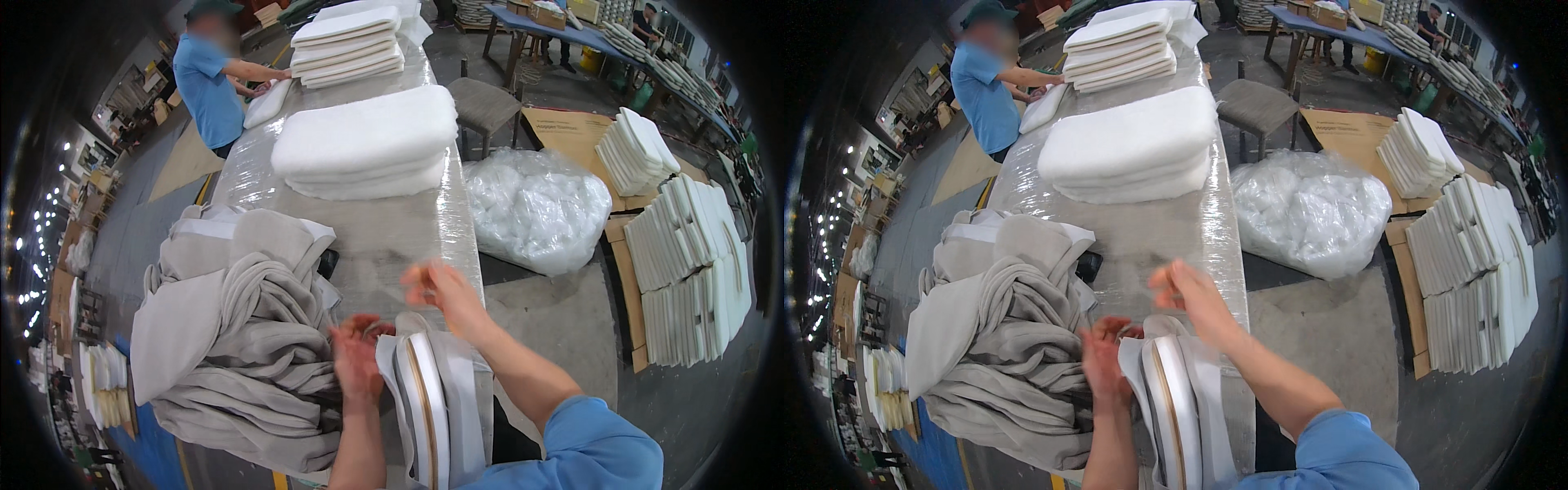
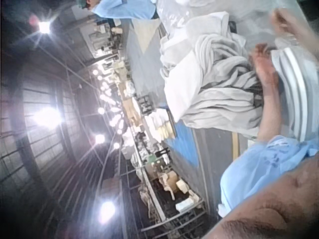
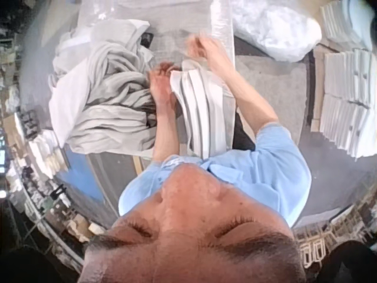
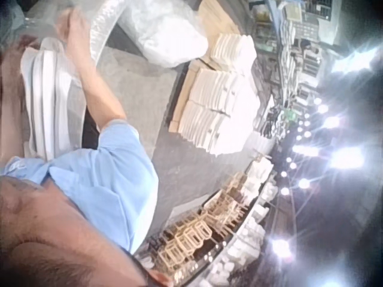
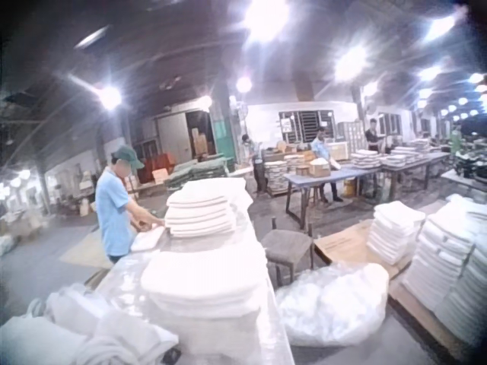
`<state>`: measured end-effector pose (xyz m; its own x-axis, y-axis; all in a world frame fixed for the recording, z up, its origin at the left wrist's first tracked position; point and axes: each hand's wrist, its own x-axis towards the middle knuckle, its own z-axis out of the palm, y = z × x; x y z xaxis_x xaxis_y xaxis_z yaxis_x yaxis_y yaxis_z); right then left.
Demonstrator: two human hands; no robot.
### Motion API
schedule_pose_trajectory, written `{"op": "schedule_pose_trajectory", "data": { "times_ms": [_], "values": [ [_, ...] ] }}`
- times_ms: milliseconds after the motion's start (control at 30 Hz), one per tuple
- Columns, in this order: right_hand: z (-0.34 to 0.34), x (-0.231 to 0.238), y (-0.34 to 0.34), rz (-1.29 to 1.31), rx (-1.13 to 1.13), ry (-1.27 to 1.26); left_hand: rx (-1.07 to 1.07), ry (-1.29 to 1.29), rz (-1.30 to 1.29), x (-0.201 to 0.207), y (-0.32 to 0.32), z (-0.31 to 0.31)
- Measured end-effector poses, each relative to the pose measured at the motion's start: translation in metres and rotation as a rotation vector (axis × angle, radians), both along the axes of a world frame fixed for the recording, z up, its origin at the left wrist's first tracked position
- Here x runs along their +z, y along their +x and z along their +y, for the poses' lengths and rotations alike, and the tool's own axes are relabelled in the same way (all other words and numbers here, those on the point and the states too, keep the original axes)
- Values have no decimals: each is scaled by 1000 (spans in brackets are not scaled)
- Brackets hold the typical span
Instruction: The person inserts white foam cushions into gray fabric covers at a work table in a factory. They repeatedly pick up a foam piece, pull open a cover, insert the foam, and adjust the cover to fit before stacking the finished cushion.
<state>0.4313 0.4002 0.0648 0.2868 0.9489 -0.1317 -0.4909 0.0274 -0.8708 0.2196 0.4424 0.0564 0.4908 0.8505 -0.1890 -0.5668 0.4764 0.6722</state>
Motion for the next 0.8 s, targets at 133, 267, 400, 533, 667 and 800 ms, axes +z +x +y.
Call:
{"op": "schedule_pose_trajectory", "data": {
  "times_ms": [133,267,400,533,667,800],
  "values": [
    [46,18,-8,-213,58,-228,-128,67,377,-47,46,27],
    [40,-4,-36,-307,90,-129,-242,306,335,-57,61,38],
    [22,-28,-42,-519,-43,-23,-263,336,311,-51,74,33],
    [20,-31,-49,-510,-133,52,-282,369,301,-39,79,34],
    [17,-26,-52,-531,-134,110,-173,458,366,-10,89,46],
    [1,-20,-39,-553,-67,107,-139,299,203,-9,65,35]
  ]
}}
